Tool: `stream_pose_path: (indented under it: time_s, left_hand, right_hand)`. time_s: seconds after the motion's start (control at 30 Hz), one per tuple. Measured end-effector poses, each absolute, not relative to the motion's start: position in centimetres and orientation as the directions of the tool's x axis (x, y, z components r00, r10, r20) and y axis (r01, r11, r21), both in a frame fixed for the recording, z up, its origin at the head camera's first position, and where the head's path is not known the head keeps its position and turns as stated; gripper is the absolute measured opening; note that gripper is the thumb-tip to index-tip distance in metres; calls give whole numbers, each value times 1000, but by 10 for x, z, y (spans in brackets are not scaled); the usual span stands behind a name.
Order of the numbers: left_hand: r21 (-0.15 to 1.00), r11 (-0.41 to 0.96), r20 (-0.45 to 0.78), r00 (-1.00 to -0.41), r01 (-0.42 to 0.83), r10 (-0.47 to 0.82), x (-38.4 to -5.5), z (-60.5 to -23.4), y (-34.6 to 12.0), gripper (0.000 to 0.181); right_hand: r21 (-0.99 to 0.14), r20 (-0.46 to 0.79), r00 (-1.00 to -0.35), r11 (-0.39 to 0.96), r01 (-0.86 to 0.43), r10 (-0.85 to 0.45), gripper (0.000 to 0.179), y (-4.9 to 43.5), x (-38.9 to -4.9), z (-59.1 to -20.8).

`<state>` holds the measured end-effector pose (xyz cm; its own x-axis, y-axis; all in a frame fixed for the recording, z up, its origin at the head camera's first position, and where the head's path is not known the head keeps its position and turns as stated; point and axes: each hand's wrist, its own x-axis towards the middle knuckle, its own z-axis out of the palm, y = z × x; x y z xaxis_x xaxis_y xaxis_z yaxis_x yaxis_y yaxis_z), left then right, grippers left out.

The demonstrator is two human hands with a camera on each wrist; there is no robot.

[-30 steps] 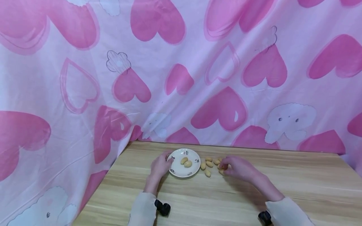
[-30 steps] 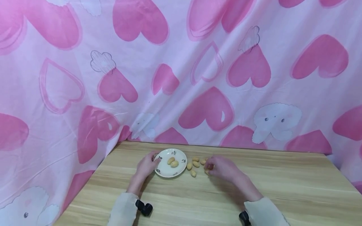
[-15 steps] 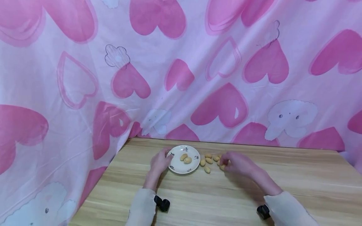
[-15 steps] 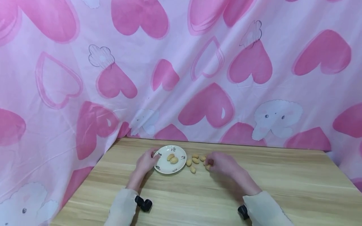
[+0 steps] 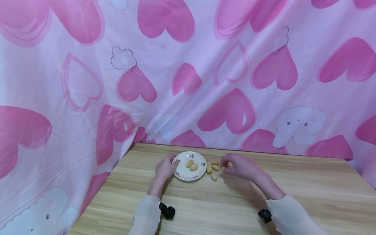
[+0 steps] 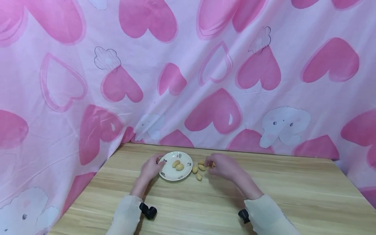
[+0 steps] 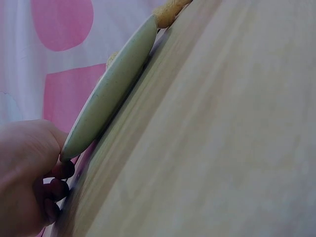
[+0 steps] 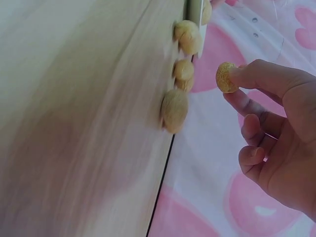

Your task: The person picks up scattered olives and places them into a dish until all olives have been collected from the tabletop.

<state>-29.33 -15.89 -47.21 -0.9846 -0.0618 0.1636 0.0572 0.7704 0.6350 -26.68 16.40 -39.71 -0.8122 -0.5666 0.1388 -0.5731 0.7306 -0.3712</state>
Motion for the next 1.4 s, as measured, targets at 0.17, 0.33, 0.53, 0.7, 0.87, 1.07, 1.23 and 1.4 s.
stream_pose_path:
  time_s: [0.17, 0.33, 0.53, 0.7, 0.87, 1.07, 1.23, 1.4]
  left_hand:
    - [628, 776, 165, -984, 55, -64, -293, -472, -160, 39]
    - [631, 774, 163, -984, 51, -68, -293, -471, -160, 38]
    - [636, 769, 170, -983, 58, -67, -296, -471, -159, 39]
    - [627, 776, 186, -981, 70, -62, -297, -471, -158, 38]
    - [626, 776, 194, -979, 77, -60, -297, -471, -159, 38]
    - [623, 779, 190, -980, 72, -61, -297, -471, -160, 38]
    - [623, 778, 187, -981, 75, -55, -296, -473, -159, 38]
    - [625, 777, 184, -981, 73, -55, -297, -474, -160, 38]
  right_hand:
    - [-383, 134, -804, 718, -581, -579, 16, 149, -268, -393]
    - [-394, 138, -781, 689, -608, -610, 12, 133, -273, -390]
    - [-411, 96, -790, 699, -585, -605, 12, 112, -280, -391]
    - [-346, 120, -767, 698, -627, -630, 13, 100, -284, -391]
    - [-344, 126, -739, 670, -658, -661, 13, 88, -287, -390]
    - [-379, 85, -740, 666, -643, -667, 16, 75, -296, -402]
    - [-396, 71, -746, 668, -630, -662, 17, 70, -299, -413]
    - [-380, 86, -735, 660, -649, -673, 18, 66, -301, -419]
